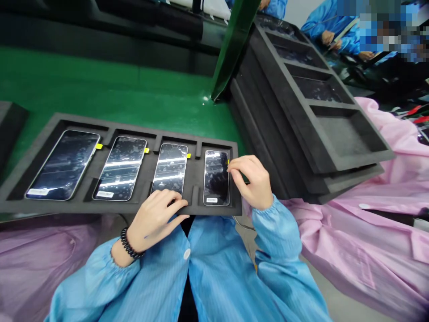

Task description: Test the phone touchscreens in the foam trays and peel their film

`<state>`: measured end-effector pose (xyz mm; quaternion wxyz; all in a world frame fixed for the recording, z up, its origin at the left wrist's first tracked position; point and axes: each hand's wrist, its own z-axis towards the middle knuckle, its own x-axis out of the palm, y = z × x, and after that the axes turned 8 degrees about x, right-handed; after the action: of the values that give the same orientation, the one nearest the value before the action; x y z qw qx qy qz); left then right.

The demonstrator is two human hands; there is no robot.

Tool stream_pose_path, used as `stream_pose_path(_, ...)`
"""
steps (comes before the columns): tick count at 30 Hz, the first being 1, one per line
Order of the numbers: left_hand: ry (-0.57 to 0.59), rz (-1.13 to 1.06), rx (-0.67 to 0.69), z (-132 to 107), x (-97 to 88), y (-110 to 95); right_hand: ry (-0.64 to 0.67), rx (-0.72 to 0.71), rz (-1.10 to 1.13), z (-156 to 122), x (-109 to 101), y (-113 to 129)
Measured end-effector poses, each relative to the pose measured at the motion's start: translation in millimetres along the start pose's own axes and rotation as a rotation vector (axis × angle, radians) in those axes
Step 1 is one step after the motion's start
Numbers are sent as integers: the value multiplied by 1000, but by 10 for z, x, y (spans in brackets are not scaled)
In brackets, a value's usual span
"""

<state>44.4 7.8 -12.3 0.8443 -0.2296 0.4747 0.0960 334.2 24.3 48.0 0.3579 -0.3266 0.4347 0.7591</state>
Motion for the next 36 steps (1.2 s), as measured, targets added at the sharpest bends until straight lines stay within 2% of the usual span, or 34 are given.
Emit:
stream_pose_path(2, 108, -6, 75, 122, -49, 81, 5, 146, -121, -221, -8, -6)
stream_pose_path(4, 206, -14, 137, 260, -89, 178, 74, 228, -266, -397, 68, 31)
stream_pose_path(8, 258, -5, 159, 475, -85, 351, 160, 350, -413, -557, 270, 194)
stream_pose_path(11, 244, 17, 151, 512, -62, 455, 162, 390, -268, -563, 358, 231)
stream_pose_path(14, 222, 60, 182, 489, -81, 567, 117, 386, -106, -554, 399, 122)
stream_pose_path(20, 169, 163, 295, 486, -117, 731, 0, 416, -61, -533, 460, -118)
stream_pose_path(26, 178, 175, 252, 486, -98, 757, -53, 428, -7, -532, 487, -133)
stream_pose_path(31, 221, 247, 188, 525, -83, 809, -22, 418, 23, -478, 478, -176)
stream_pose_path(36, 209, 219, 162, 585, -32, 838, -12, 439, 52, -422, 481, -232)
